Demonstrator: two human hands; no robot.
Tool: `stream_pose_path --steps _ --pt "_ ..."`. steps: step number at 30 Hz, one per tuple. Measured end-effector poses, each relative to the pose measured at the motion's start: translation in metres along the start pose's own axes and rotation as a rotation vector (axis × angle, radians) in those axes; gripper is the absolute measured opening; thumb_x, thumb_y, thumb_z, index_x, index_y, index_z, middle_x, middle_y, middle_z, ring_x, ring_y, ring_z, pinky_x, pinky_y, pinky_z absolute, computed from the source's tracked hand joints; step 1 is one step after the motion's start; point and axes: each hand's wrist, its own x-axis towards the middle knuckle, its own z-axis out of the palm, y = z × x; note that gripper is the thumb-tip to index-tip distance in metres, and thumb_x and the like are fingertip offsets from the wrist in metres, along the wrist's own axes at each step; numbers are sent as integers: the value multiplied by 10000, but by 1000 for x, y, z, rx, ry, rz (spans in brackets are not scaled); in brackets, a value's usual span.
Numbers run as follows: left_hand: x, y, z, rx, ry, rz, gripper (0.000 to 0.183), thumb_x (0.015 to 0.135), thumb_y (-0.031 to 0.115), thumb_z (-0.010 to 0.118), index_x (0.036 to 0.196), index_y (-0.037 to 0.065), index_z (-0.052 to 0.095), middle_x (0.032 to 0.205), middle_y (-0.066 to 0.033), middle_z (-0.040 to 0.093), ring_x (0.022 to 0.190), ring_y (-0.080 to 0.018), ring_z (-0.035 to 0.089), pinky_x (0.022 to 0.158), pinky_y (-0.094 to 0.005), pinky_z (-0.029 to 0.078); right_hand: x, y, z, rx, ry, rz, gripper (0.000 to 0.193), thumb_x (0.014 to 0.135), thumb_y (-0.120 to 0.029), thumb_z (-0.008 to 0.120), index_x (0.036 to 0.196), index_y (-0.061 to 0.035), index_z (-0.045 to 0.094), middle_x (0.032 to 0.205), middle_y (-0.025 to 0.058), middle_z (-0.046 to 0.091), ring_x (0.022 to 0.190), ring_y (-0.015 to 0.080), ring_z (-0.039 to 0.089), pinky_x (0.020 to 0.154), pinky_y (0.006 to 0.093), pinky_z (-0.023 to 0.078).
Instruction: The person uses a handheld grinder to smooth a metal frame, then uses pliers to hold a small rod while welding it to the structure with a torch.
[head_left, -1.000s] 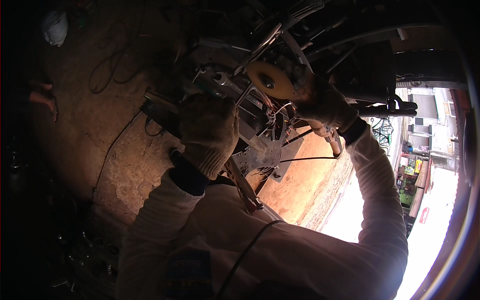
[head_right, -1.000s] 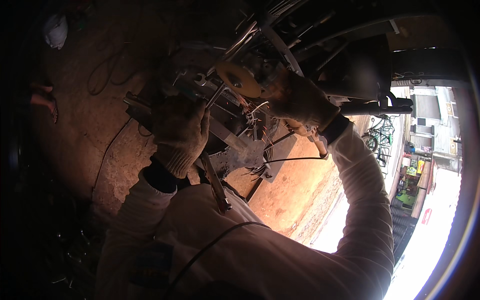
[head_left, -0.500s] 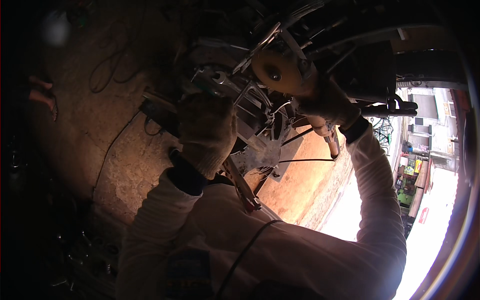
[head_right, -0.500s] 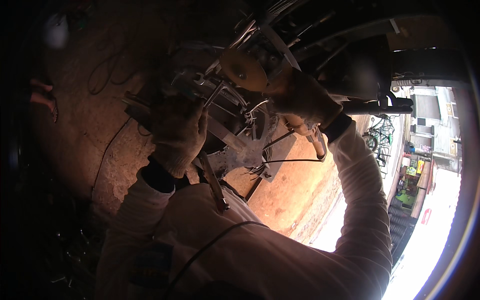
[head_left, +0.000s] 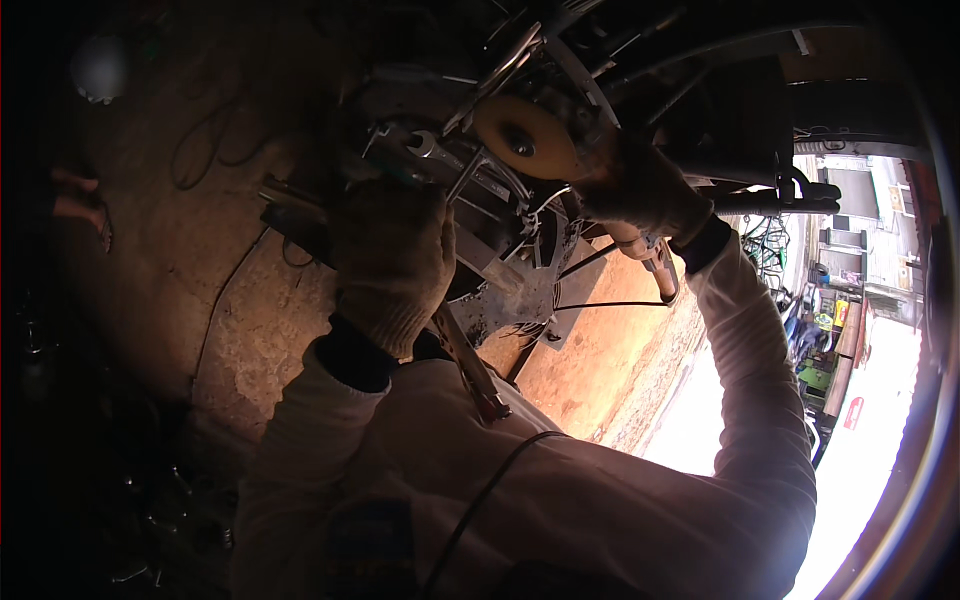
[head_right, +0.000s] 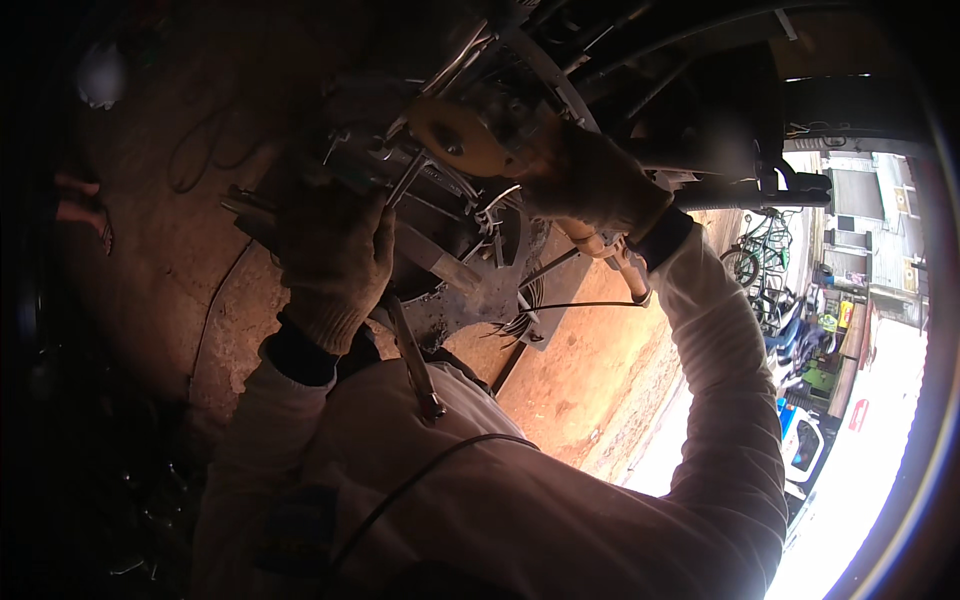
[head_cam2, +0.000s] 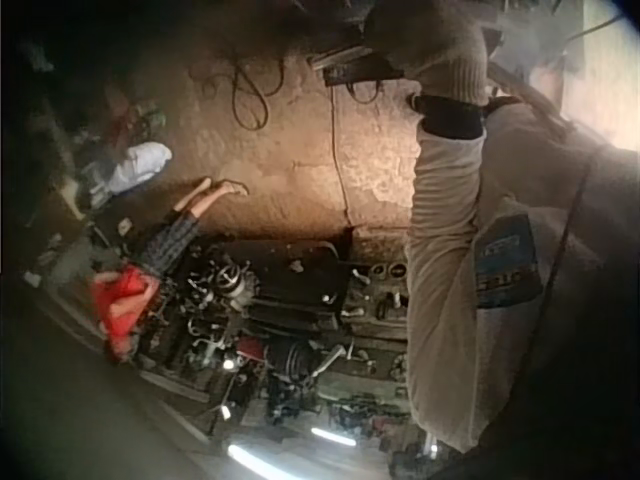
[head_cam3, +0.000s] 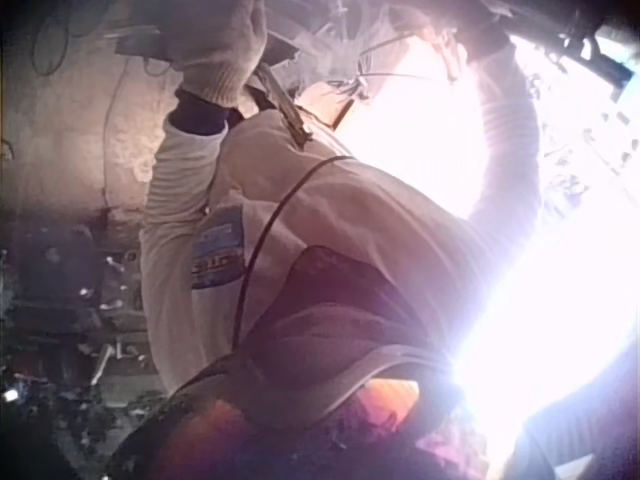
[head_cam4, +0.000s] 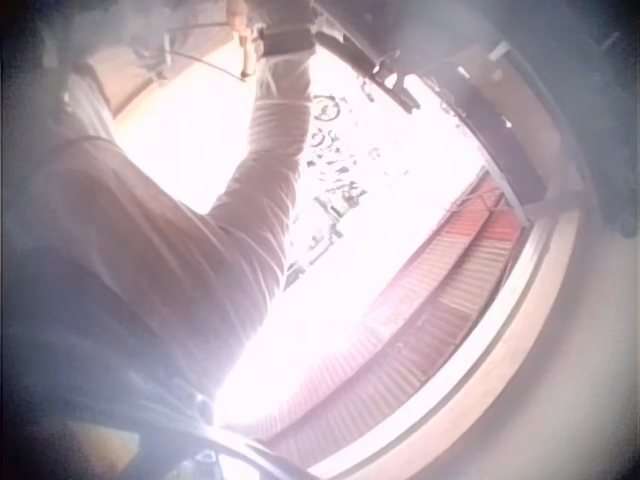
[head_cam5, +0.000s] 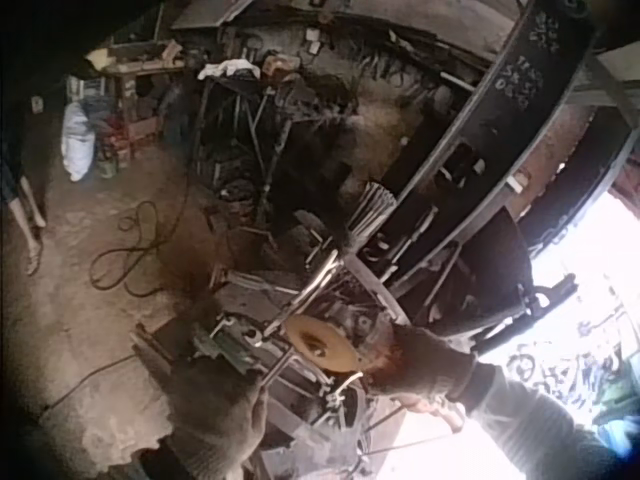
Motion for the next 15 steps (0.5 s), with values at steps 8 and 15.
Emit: stream_pose_path --steps 8,15 --pt "0 -2 0 -16 -27 1 168 853 275 676 862 109 657 877 -101 665 870 -283 645 797 -466 497 -1 -1 -2 -132 -1 75 716 754 -106 803 1393 -25 492 1192 33 670 1020 93 596 907 274 505" --pt "0 -1 0 -18 22 4 156 835 271 695 838 120 659 824 -81 665 856 -274 648 795 -461 498 -3 0 1 68 -4 78 756 755 -50 780 1431 -17 445 1250 21 645 1055 68 568 917 267 499"
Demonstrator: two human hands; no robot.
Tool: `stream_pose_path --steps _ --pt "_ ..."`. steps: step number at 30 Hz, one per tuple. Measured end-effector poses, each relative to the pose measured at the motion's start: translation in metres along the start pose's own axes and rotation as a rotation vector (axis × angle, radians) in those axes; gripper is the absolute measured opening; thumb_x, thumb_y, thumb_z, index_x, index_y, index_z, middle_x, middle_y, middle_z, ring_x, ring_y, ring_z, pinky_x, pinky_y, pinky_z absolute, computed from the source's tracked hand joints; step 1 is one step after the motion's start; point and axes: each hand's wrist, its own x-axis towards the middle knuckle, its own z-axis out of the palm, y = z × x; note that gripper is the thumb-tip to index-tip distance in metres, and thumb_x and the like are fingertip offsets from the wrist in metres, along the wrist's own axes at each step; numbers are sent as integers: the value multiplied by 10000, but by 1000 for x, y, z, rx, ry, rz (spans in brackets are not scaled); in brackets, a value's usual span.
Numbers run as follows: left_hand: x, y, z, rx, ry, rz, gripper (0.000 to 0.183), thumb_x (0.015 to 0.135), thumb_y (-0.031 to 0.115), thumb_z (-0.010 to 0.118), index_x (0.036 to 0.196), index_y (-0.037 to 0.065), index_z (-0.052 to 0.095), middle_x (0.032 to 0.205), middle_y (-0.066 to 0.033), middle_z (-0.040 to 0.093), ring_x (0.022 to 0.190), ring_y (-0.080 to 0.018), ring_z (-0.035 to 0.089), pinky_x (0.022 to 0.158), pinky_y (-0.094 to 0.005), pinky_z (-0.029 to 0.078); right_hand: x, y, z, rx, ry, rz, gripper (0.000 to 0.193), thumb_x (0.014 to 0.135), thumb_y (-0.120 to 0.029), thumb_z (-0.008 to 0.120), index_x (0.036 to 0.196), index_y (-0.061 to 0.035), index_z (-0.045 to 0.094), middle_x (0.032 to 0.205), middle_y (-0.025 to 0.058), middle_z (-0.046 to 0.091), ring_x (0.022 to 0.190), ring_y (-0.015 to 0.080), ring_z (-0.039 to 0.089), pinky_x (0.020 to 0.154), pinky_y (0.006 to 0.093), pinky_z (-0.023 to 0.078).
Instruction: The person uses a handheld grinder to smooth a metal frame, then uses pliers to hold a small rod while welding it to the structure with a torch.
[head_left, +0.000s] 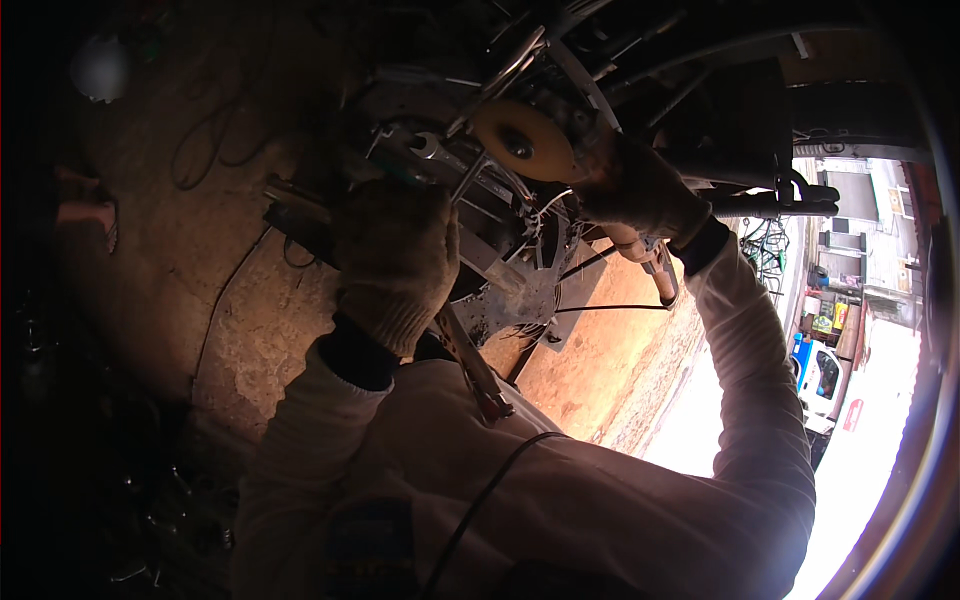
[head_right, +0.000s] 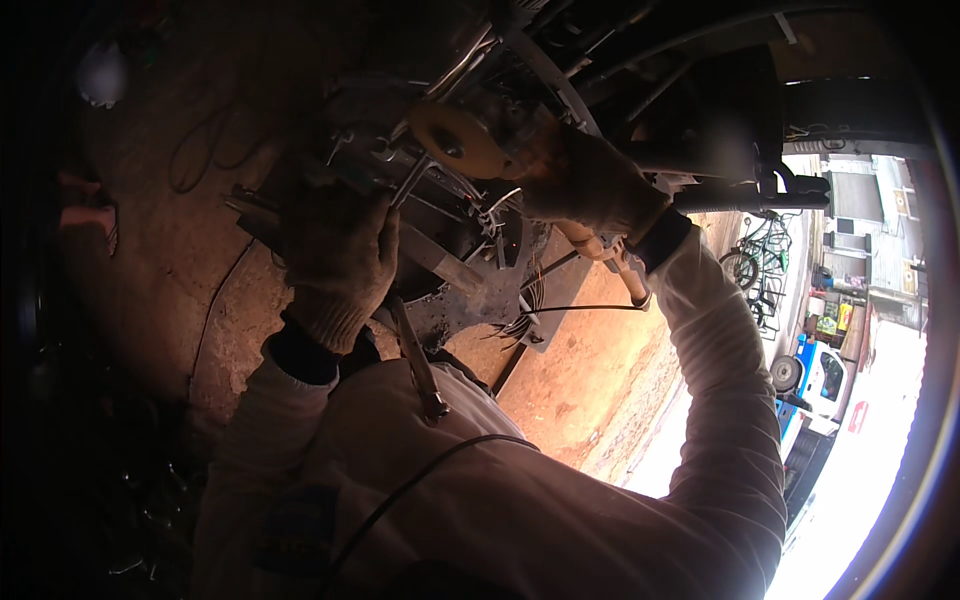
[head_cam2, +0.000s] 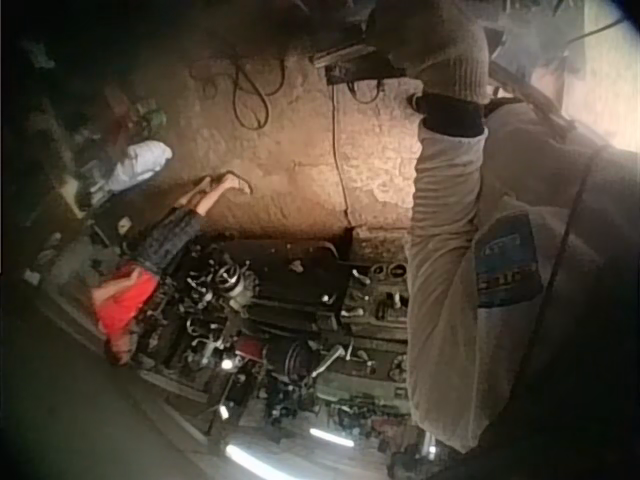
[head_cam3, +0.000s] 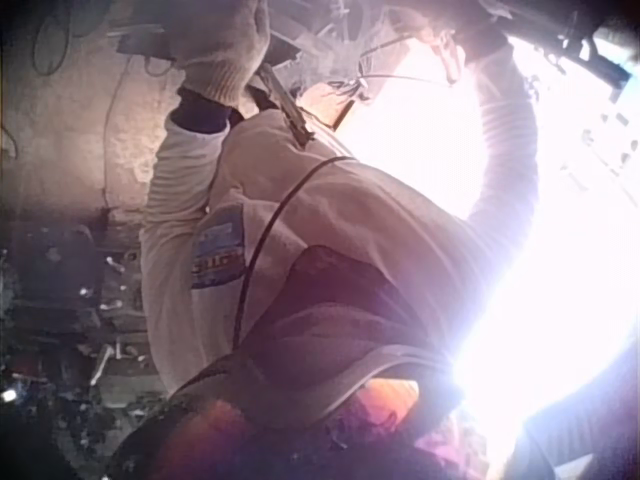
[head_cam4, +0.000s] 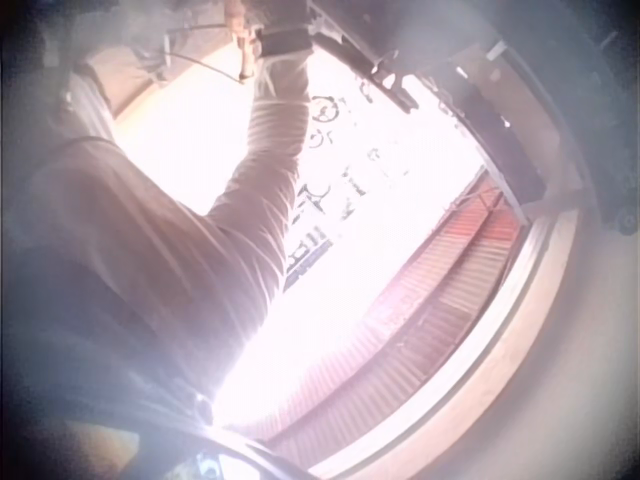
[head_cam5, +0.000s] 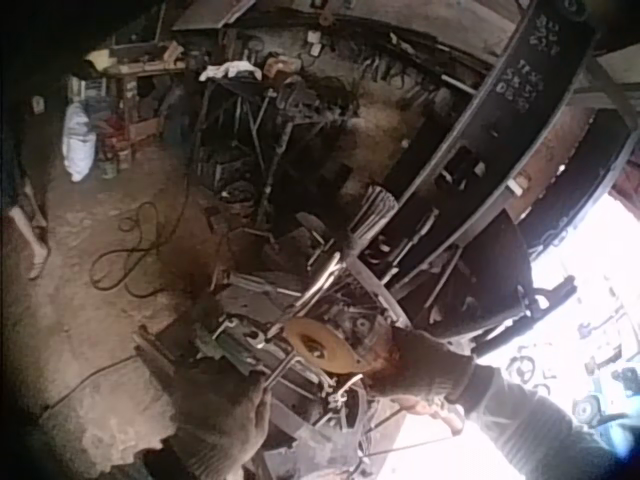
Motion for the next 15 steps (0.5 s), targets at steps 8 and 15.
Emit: stream_pose_path --steps 8,15 --pt "1 -2 -1 -44 25 19 130 823 239 713 846 119 668 788 -68 650 803 -264 639 756 -442 501 1 -10 0 -82 -56 2 701 770 -23 771 1391 -16 447 1237 23 630 1081 89 583 914 280 510" --pt "0 -5 2 -97 35 38 118 842 207 707 851 100 658 777 -82 638 770 -270 628 729 -447 490 -1 -3 2 -26 16 -123 598 740 -127 858 1231 -32 529 1132 54 618 973 125 603 849 304 522"
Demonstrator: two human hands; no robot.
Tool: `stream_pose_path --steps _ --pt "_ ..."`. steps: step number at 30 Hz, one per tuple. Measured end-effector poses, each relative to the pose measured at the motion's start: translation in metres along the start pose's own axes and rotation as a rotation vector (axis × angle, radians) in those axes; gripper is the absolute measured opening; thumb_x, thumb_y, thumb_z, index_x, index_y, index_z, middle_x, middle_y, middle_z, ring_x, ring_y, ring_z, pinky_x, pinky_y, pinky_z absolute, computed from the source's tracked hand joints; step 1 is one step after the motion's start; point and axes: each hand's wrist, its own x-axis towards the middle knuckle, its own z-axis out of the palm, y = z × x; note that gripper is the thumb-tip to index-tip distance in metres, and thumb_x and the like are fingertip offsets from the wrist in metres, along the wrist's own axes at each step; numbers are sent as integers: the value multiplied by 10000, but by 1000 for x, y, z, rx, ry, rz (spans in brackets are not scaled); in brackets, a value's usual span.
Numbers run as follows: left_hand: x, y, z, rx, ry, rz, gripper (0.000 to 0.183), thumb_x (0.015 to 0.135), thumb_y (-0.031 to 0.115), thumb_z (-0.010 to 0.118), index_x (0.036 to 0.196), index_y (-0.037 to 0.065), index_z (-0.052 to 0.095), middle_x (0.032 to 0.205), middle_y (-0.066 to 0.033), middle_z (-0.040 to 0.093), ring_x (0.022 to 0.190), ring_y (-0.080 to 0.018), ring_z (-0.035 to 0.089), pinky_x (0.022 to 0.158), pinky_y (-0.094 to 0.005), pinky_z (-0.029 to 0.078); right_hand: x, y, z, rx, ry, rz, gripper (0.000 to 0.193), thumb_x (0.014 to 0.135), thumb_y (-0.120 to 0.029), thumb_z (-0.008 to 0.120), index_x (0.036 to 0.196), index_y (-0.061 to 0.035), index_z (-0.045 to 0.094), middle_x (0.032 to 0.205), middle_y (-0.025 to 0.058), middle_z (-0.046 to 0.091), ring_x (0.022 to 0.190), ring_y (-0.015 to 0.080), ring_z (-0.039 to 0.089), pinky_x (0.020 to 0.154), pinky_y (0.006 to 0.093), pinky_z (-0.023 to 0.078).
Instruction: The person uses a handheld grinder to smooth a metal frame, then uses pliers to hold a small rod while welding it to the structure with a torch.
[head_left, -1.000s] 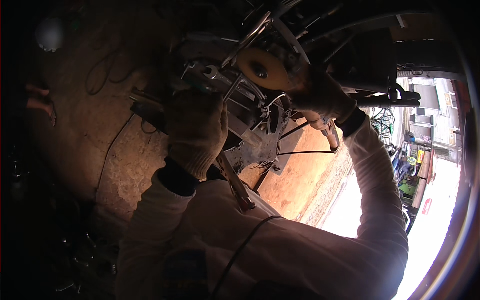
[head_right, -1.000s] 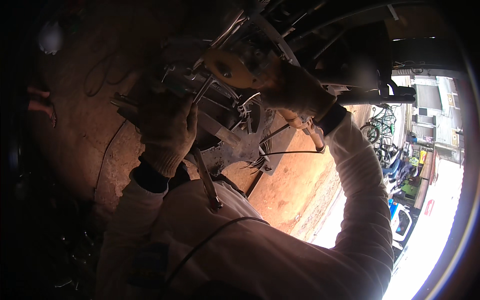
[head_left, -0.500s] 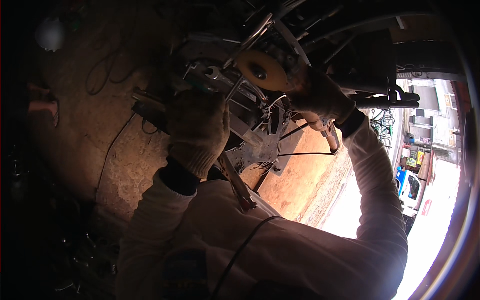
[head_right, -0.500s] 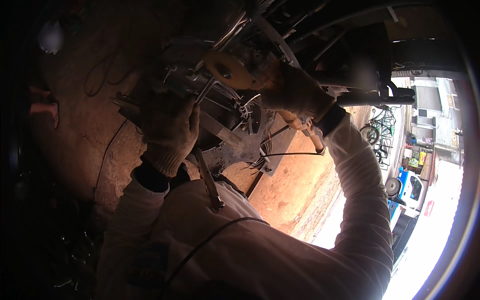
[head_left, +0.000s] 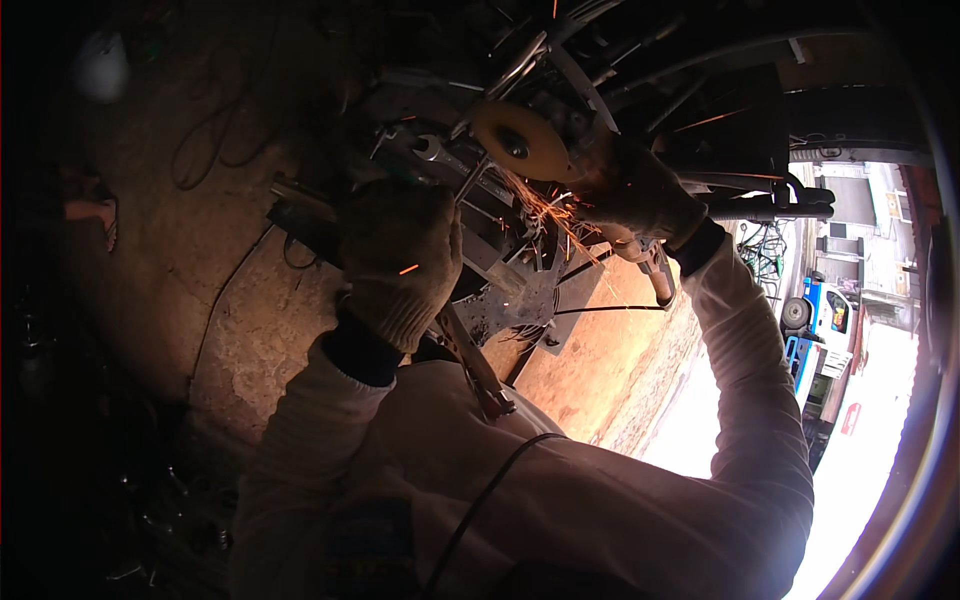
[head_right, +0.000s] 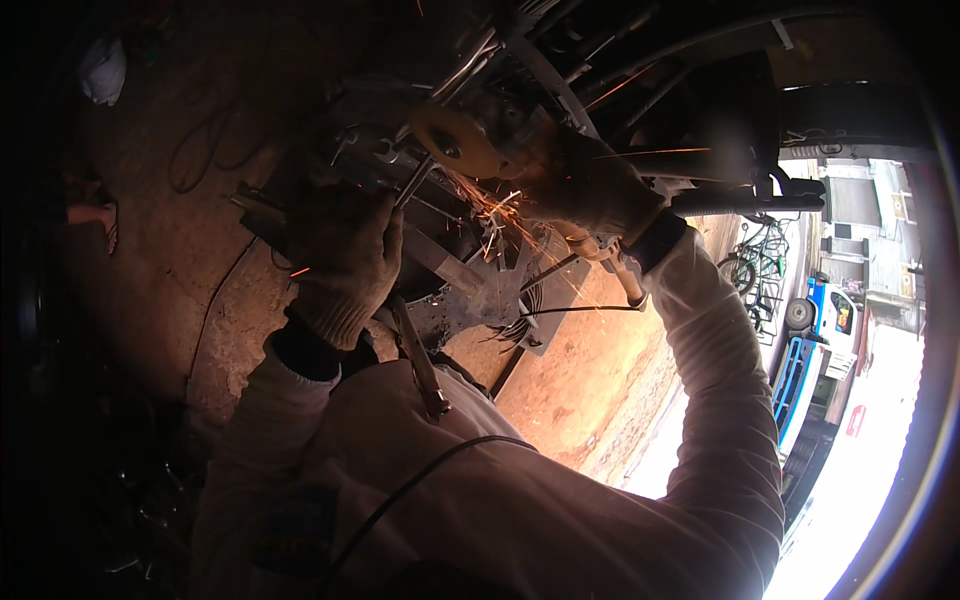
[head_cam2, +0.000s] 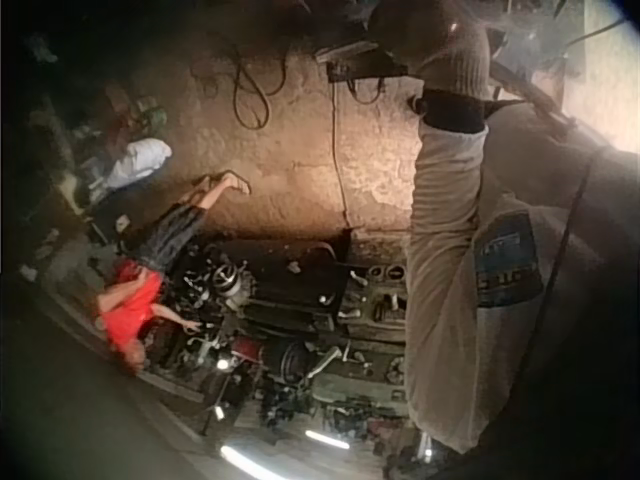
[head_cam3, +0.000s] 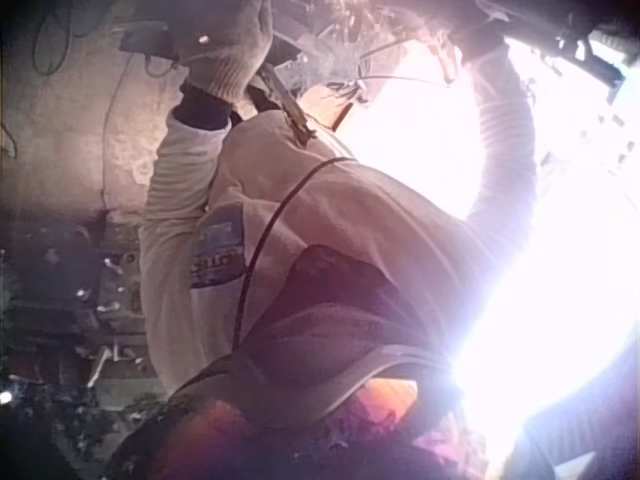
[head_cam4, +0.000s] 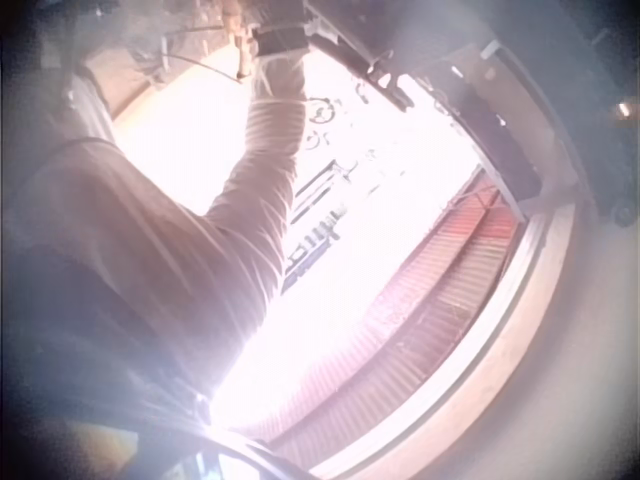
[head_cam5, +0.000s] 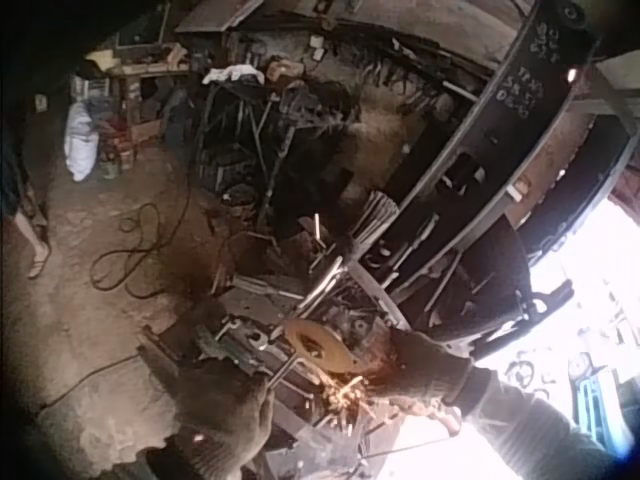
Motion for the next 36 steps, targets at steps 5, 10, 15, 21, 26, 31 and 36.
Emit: stream_pose_path --steps 5,10,15,21,26,31,36 --pt "0 1 -1 -19 -9 -5 121 835 203 708 830 100 645 790 -86 639 782 -270 631 729 -451 493 2 -5 -3 6 -26 213 590 744 -119 841 1243 -28 538 1086 32 619 939 126 592 840 299 515" --pt "-4 -2 4 3 90 34 142 823 220 720 832 100 646 817 -88 637 796 -289 628 735 -456 495 -1 0 0 640 2 209 612 763 -102 837 1289 -44 532 1155 46 637 1050 133 609 915 309 521" --pt "-3 1 0 29 -22 -27 155 829 241 718 850 100 655 842 -94 645 832 -292 633 763 -452 501 -8 16 -5 600 -2 279 635 801 4 788 1353 -58 480 1206 69 639 1096 164 629 949 319 533" --pt "-3 1 1 33 -22 -38 147 838 236 709 858 100 658 851 -95 647 843 -285 632 775 -446 503 -6 -1 -7 -38 -98 65 590 844 39 743 1357 -58 470 1160 63 636 1017 147 644 862 283 567" --pt "-3 3 1 11 -23 -34 143 837 229 708 857 101 646 837 -90 640 838 -278 628 768 -438 502 -8 19 -9 842 -43 312 520 861 -13 748 1317 -34 498 1130 48 640 996 113 632 835 275 571" --pt "-7 1 11 64 24 -52 131 846 213 698 872 102 634 839 -92 633 857 -269 624 764 -437 500 2 1 1 970 -89 191 509 862 -10 744 1309 -16 499 1126 63 655 994 126 653 867 297 579" --pt "-5 1 10 30 60 -22 112 813 220 692 809 112 663 804 -80 655 827 -265 642 775 -446 501 -9 35 -18 515 -99 176 507 876 9 719 1323 -18 481 1148 110 668 1055 169 666 888 322 586"
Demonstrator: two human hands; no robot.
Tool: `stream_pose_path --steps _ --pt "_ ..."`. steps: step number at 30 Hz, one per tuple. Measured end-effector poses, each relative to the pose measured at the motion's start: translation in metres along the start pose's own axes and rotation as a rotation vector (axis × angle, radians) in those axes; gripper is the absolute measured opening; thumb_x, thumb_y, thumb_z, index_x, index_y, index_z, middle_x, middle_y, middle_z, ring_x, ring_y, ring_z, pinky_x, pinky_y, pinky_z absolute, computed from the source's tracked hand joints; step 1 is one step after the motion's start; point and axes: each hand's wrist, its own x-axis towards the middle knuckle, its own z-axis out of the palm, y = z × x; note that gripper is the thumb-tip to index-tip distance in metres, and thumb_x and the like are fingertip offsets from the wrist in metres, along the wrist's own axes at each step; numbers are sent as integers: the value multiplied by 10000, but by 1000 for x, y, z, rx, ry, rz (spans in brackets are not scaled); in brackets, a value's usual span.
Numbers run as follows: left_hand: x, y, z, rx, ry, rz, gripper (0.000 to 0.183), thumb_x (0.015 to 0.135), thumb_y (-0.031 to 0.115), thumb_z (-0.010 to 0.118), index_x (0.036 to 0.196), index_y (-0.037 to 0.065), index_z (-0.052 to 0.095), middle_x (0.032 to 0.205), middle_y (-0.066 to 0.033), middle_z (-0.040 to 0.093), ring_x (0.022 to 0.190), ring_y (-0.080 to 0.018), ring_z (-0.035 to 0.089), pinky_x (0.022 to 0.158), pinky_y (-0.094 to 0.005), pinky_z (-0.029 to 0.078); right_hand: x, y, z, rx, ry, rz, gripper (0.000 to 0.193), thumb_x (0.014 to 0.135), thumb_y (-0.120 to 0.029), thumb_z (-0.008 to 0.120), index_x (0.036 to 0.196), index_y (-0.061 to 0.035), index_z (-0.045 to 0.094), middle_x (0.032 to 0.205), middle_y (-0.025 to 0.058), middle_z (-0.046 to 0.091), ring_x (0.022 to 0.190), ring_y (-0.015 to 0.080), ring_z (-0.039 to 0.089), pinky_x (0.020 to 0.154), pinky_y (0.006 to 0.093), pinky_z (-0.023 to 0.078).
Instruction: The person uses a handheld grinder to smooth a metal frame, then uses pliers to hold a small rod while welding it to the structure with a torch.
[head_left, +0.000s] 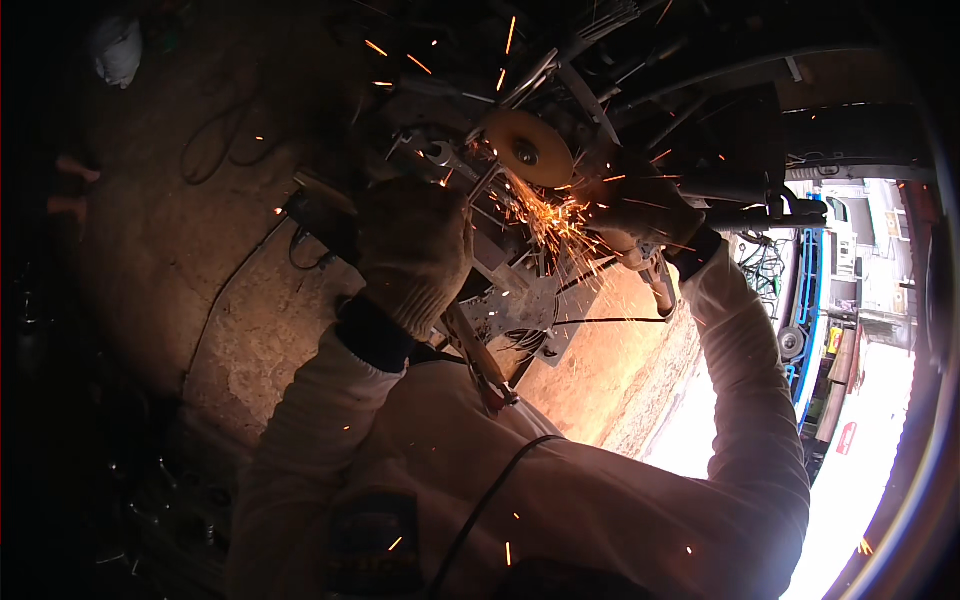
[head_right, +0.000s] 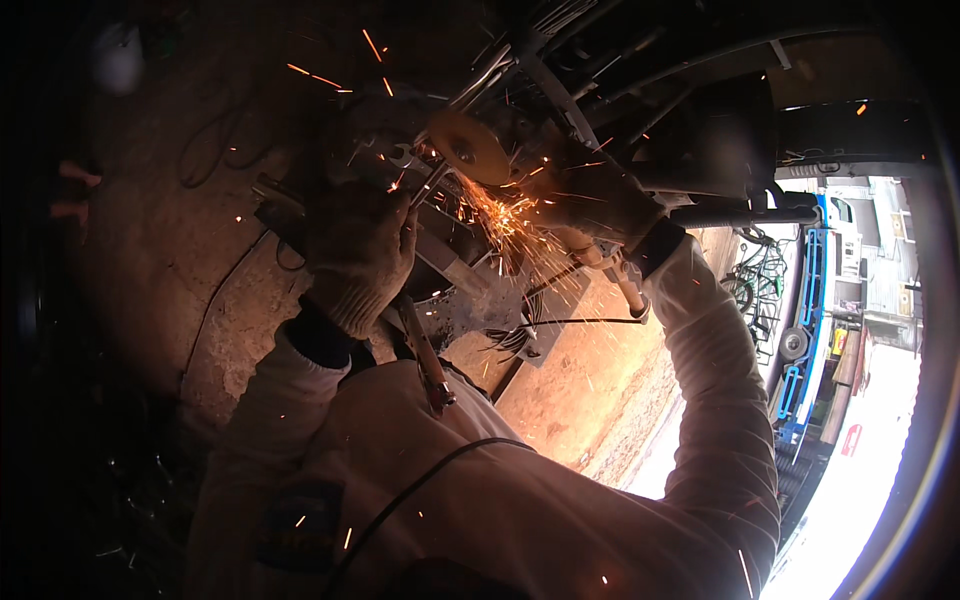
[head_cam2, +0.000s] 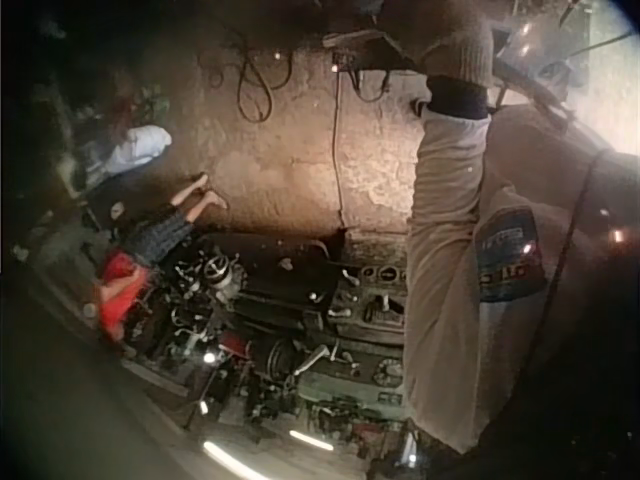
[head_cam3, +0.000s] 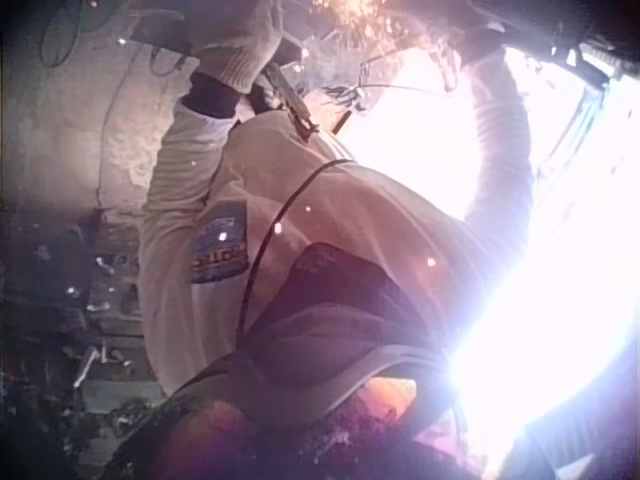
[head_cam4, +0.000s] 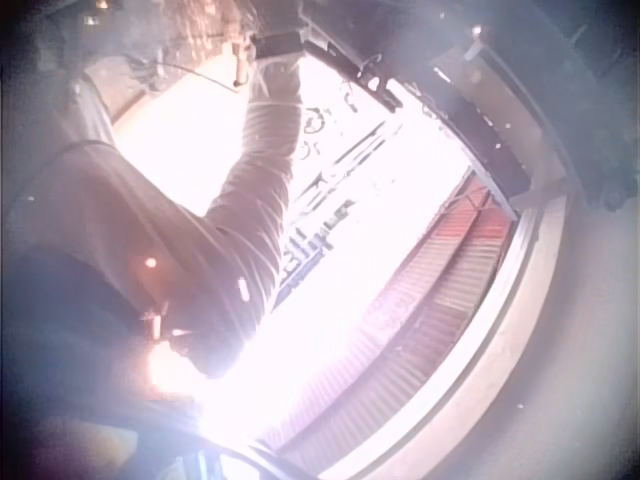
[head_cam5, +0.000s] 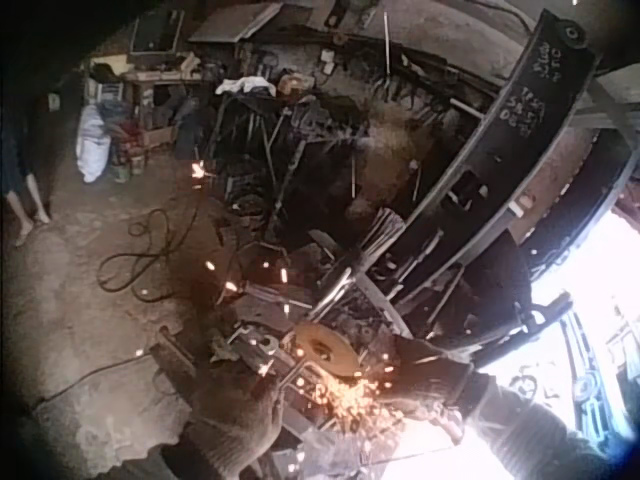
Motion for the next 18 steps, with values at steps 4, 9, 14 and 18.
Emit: stream_pose_path --steps 4,9,14,18 --pt "-3 -3 0 -52 122 72 132 844 213 702 875 110 626 839 -95 630 829 -285 618 761 -435 506 -2 3 8 524 273 99 497 869 -18 735 1301 -19 490 1132 106 668 1066 173 657 875 313 579" --pt "-2 -2 -5 30 -59 11 139 845 224 700 889 110 632 848 -95 634 827 -287 625 750 -442 507 0 -38 43 -676 41 -135 520 839 -80 781 1280 -26 510 1078 54 640 972 140 632 843 295 545" --pt "-5 0 0 79 104 46 146 851 236 690 858 109 618 836 -98 631 813 -282 627 744 -442 499 0 -33 40 -667 94 -82 576 794 -80 814 1278 -22 508 1084 41 628 970 121 615 860 291 534" --pt "2 2 -7 80 -104 -8 161 849 248 690 834 104 618 835 -90 637 817 -275 634 745 -438 500 0 -24 33 -343 79 -53 614 787 -89 820 1300 -17 491 1104 60 633 986 145 623 872 299 540"
